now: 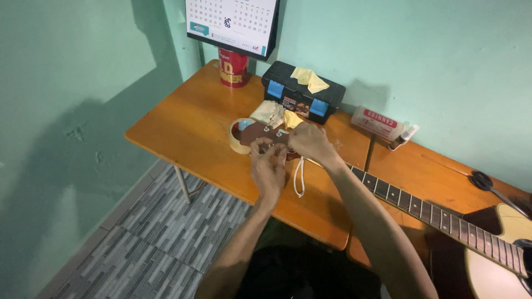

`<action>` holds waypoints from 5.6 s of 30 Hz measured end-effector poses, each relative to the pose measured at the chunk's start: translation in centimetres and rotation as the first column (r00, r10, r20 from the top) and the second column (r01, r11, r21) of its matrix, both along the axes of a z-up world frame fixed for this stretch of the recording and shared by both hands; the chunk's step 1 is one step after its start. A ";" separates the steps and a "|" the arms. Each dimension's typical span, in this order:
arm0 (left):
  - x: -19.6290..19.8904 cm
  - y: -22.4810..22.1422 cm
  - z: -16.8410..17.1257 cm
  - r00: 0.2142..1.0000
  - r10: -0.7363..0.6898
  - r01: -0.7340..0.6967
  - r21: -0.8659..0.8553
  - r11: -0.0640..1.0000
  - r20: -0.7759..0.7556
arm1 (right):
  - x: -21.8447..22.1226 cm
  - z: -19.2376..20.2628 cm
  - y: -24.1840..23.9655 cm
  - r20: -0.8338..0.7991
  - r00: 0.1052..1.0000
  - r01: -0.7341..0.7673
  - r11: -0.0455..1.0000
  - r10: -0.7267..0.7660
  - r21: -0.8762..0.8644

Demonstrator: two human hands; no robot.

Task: Threading and winding new strings onto an acoustic guitar's tuning pegs at a repair bench.

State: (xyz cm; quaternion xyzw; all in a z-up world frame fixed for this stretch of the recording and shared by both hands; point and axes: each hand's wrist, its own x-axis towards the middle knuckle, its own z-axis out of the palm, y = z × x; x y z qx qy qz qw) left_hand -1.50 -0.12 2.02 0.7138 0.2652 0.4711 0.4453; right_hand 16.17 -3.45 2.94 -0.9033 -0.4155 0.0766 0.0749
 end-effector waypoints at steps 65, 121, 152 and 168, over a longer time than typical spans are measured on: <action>0.0 6.4 -2.4 0.954 -0.174 0.269 0.443 0.855 -0.244 | -9.2 1.2 -6.7 0.359 0.929 -0.117 0.844 -0.093 0.523; 0.7 8.2 -1.0 0.817 -0.576 0.517 0.400 0.757 0.032 | -12.6 0.5 -9.1 0.477 0.859 -0.185 0.755 -0.187 0.629; 8.4 -24.7 -0.9 0.625 -0.608 0.542 0.833 -0.114 -0.490 | -14.2 4.0 -52.9 0.224 0.695 0.696 0.718 -0.683 0.031; 9.5 -26.8 -1.0 0.588 -0.746 0.572 0.813 0.109 -0.313 | -12.1 4.6 -62.3 0.336 0.582 0.605 0.671 -0.740 0.429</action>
